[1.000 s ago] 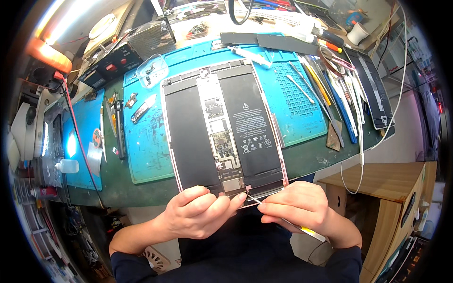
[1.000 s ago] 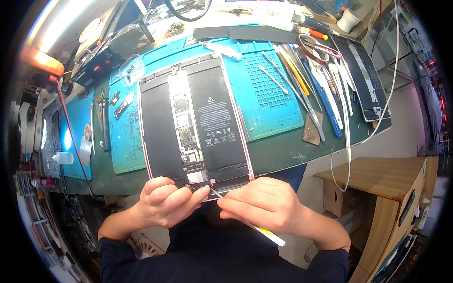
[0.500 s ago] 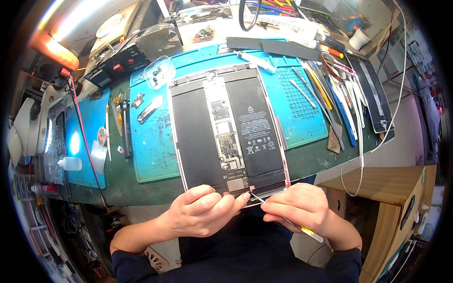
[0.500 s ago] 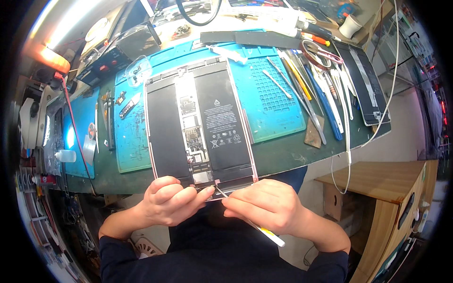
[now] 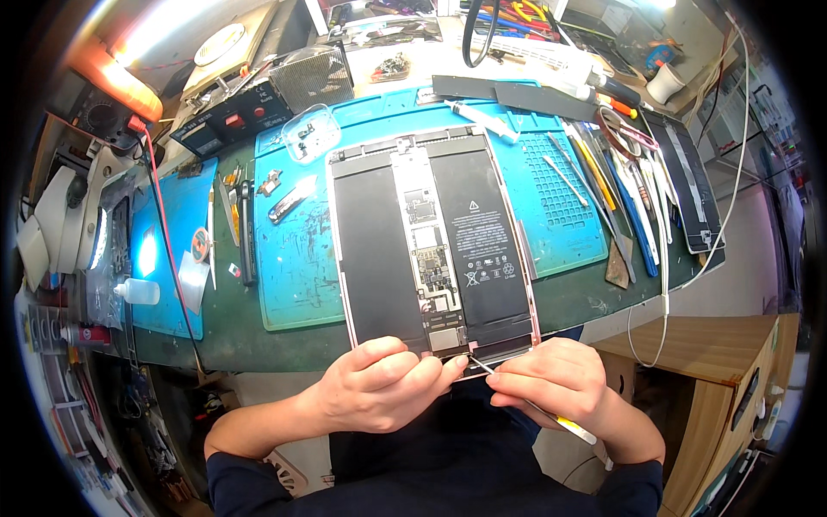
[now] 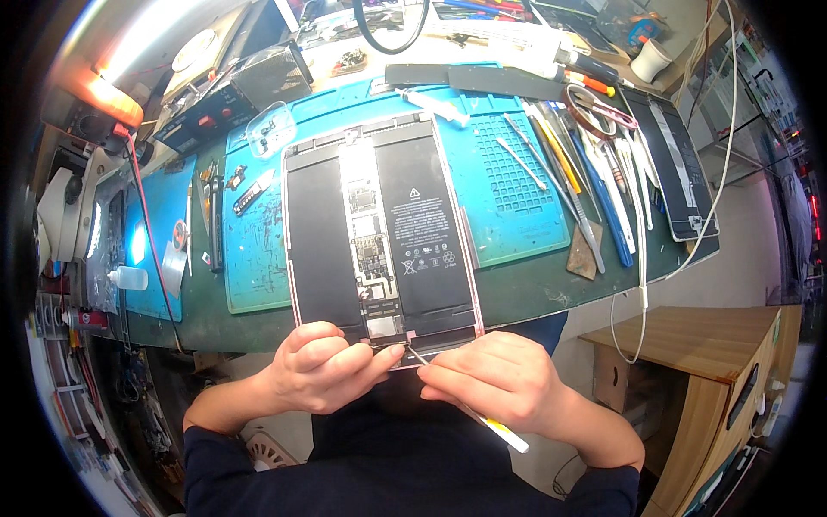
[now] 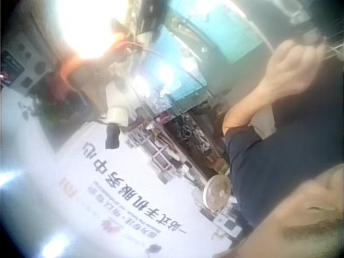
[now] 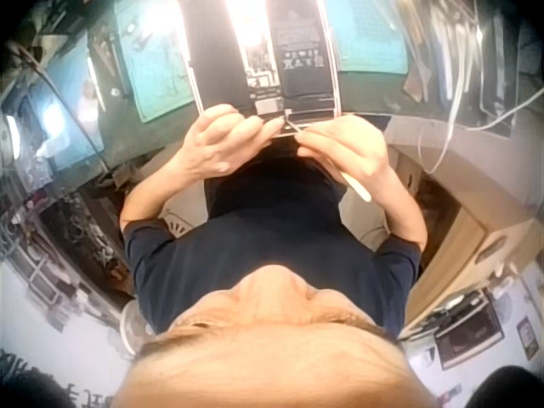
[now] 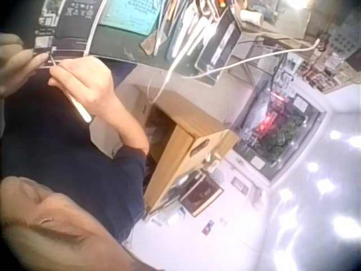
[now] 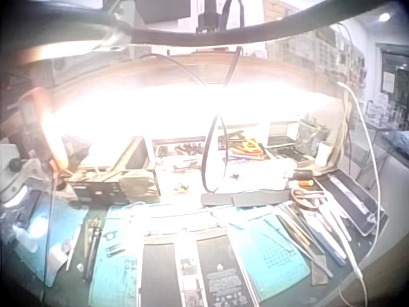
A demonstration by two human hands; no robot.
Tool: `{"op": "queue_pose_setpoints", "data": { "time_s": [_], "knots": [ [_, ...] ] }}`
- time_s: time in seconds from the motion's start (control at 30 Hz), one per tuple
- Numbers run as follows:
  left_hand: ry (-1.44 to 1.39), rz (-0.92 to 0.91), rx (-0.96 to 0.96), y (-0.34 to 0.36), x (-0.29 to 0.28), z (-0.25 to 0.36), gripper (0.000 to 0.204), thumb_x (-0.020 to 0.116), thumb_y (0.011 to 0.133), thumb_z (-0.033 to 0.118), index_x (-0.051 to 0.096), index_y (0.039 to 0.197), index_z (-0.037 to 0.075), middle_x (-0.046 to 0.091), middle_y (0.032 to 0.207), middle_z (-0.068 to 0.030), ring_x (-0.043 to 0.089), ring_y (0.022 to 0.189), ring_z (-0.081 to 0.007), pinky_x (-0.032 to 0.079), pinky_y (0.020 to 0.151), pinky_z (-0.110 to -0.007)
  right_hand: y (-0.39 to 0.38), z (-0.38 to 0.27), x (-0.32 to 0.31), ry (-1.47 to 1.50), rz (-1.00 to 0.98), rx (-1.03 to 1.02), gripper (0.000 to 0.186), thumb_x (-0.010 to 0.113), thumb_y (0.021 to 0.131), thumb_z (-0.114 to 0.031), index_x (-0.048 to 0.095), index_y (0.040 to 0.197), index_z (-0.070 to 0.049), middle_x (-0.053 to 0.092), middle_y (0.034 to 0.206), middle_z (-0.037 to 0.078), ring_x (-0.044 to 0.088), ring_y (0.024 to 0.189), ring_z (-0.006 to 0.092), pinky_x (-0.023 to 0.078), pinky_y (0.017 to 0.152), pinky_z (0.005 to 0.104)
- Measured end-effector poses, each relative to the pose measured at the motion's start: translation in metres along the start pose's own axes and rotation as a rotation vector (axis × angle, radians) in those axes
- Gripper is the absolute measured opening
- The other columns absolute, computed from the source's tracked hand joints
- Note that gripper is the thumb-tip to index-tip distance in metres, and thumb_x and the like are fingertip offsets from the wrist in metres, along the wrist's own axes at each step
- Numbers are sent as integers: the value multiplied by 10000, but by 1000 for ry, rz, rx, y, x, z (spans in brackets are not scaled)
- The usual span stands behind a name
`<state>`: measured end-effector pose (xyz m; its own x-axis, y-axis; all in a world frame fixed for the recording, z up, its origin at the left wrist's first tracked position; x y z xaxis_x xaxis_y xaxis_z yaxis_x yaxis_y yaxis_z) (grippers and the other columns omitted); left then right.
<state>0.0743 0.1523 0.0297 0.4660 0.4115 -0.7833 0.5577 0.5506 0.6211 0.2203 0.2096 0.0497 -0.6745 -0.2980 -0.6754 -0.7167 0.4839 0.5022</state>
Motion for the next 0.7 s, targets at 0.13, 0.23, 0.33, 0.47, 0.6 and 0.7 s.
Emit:
{"op": "queue_pose_setpoints", "data": {
  "time_s": [0.13,0.23,0.33,0.47,0.6,0.7],
  "knots": [
    [-4,-17,16,0,-1,0,367,777,820,142,844,1179,110,607,1116,47,514,998,-137,493,900,-297,0,0,0,-1,-4,6,269,926,828,-174,803,1035,-54,780,939,54,765,778,193,593,652,304],
    [4,-28,29,-1,1,1,378,753,815,150,844,1181,116,608,1122,49,514,1003,-135,493,908,-294,0,0,0,4,-8,12,271,926,828,-172,802,1037,-53,779,940,53,764,779,194,593,652,306],
    [12,-30,34,-1,1,1,390,745,814,155,843,1190,121,607,1128,51,513,1007,-132,491,915,-293,1,0,-1,5,-11,13,274,926,827,-173,801,1039,-52,777,943,54,762,778,193,592,651,307],
    [8,-51,44,0,1,1,402,752,813,158,842,1204,124,607,1129,53,513,1008,-129,488,920,-295,1,1,-1,6,-9,13,278,926,827,-173,800,1041,-48,774,944,57,760,773,195,590,646,309],
    [15,-48,45,0,1,1,407,760,809,164,842,1206,125,606,1128,53,512,1007,-126,487,922,-298,1,1,-1,13,-6,13,278,927,825,-170,800,1037,-43,772,938,60,761,773,200,590,642,307],
    [16,-37,36,0,1,1,403,760,812,161,841,1205,127,604,1128,55,510,1004,-125,487,922,-299,1,1,-1,18,1,11,276,927,826,-170,800,1034,-40,771,932,63,762,775,200,589,639,306]
  ]
}}
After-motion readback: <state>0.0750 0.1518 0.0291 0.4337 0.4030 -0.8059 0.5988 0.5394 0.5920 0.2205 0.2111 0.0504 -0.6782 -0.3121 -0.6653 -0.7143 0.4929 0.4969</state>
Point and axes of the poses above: each hand's wrist, its own y-axis towards the middle knuckle, its own x-axis out of the palm, z = x × y, the point moved 10 cm from there along y, towards the middle knuckle
